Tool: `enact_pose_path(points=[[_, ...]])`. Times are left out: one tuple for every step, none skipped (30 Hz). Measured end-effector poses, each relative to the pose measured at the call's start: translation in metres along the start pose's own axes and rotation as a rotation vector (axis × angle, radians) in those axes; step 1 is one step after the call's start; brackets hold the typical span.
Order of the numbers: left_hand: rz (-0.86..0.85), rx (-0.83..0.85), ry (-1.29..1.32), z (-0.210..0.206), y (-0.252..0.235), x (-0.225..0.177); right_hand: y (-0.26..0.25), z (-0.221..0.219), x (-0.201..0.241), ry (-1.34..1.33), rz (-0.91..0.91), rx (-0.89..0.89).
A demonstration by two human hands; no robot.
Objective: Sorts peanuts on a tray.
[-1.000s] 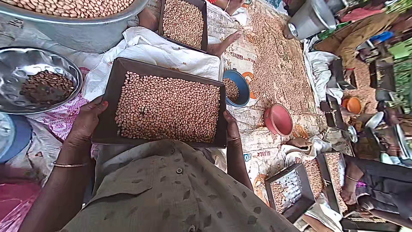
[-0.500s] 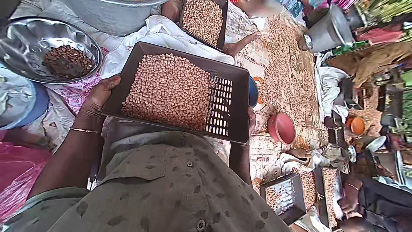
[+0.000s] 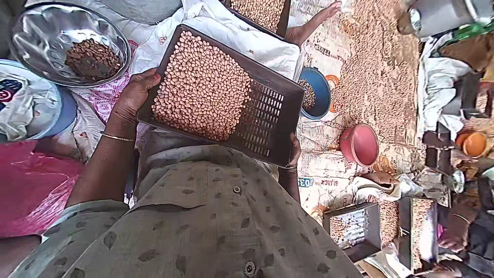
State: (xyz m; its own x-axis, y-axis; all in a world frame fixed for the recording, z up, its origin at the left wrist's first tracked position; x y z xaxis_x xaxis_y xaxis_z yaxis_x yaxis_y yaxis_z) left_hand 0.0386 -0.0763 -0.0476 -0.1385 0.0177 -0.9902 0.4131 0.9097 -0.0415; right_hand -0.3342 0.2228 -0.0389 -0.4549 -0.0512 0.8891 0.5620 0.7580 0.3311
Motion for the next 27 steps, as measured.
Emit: enact_pose_path(points=[[-0.004,0.008,-0.026,-0.002,0.0,-0.002,0.001,0.004,-0.002,0.087,-0.017,-0.089],[-0.005,0.014,-0.05,-0.004,0.0,-0.005,0.001,0.008,-0.003,0.196,-0.02,-0.144],[-0.015,0.023,-0.069,-0.005,-0.002,-0.006,0.001,0.01,-0.001,0.283,-0.02,-0.173],[-0.026,0.033,-0.085,-0.006,-0.004,-0.007,-0.001,0.01,0.001,0.331,-0.017,-0.193],[-0.034,0.038,-0.098,-0.007,-0.005,-0.008,-0.002,0.01,0.002,0.343,-0.018,-0.196],[-0.036,0.045,-0.114,-0.008,-0.006,-0.009,-0.003,0.012,0.003,0.346,-0.014,-0.196],[-0.036,0.046,-0.123,-0.01,-0.008,-0.009,-0.006,0.013,0.005,0.346,-0.005,-0.202],[-0.04,0.047,-0.13,-0.012,-0.01,-0.009,-0.009,0.015,0.006,0.351,0.006,-0.2],[-0.046,0.048,-0.135,-0.012,-0.012,-0.008,-0.011,0.017,0.006,0.357,0.017,-0.193],[-0.054,0.051,-0.144,-0.012,-0.014,-0.008,-0.013,0.017,0.006,0.36,0.029,-0.19],[-0.061,0.063,-0.16,-0.012,-0.016,-0.007,-0.015,0.017,0.006,0.368,0.044,-0.188],[-0.071,0.079,-0.184,-0.012,-0.017,-0.006,-0.016,0.018,0.007,0.372,0.064,-0.183],[-0.093,0.096,-0.238,-0.013,-0.018,-0.006,-0.017,0.018,0.008,0.382,0.078,-0.18],[-0.128,0.113,-0.354,-0.013,-0.016,-0.008,-0.017,0.018,0.009,0.408,0.092,-0.183],[-0.17,0.122,-0.53,-0.014,-0.013,-0.012,-0.016,0.017,0.01,0.463,0.119,-0.207],[-0.21,0.147,-0.697,-0.015,-0.009,-0.018,-0.015,0.015,0.012,0.555,0.164,-0.25],[-0.249,0.176,-0.848,-0.017,-0.006,-0.024,-0.012,0.015,0.016,0.702,0.225,-0.297],[-0.28,0.157,-0.949,-0.021,-0.003,-0.032,-0.009,0.011,0.022,0.888,0.309,-0.375],[-0.316,0.116,-0.997,-0.026,0.003,-0.039,-0.005,0.003,0.029,1.03,0.416,-0.448],[-0.36,0.081,-1.005,-0.033,0.01,-0.046,-0.001,-0.008,0.034,1.096,0.532,-0.474],[-0.418,0.068,-0.973,-0.04,0.018,-0.049,0.003,-0.022,0.038,1.095,0.62,-0.436],[-0.472,0.087,-0.9,-0.047,0.023,-0.051,0.005,-0.036,0.038,1.043,0.635,-0.336],[-0.521,0.128,-0.818,-0.054,0.027,-0.049,0.005,-0.05,0.034,0.985,0.567,-0.186],[-0.543,0.18,-0.747,-0.063,0.031,-0.048,0.003,-0.063,0.029,0.96,0.481,-0.031],[-0.553,0.235,-0.696,-0.071,0.035,-0.046,-0.001,-0.077,0.021,0.988,0.403,0.109],[-0.565,0.292,-0.665,-0.079,0.038,-0.044,-0.005,-0.09,0.013,1.066,0.367,0.224],[-0.576,0.359,-0.645,-0.086,0.041,-0.043,-0.009,-0.104,0.004,1.176,0.355,0.329]])
Point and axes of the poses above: each hand's wrist, its own y-axis away from the middle knuckle, its own z-axis out of the back of the hand, x = y × z, the point moved 1 cm from there along -y, towards the middle knuckle, and after that the axes turned 14 degrees about -z, right-handed, at the moved point
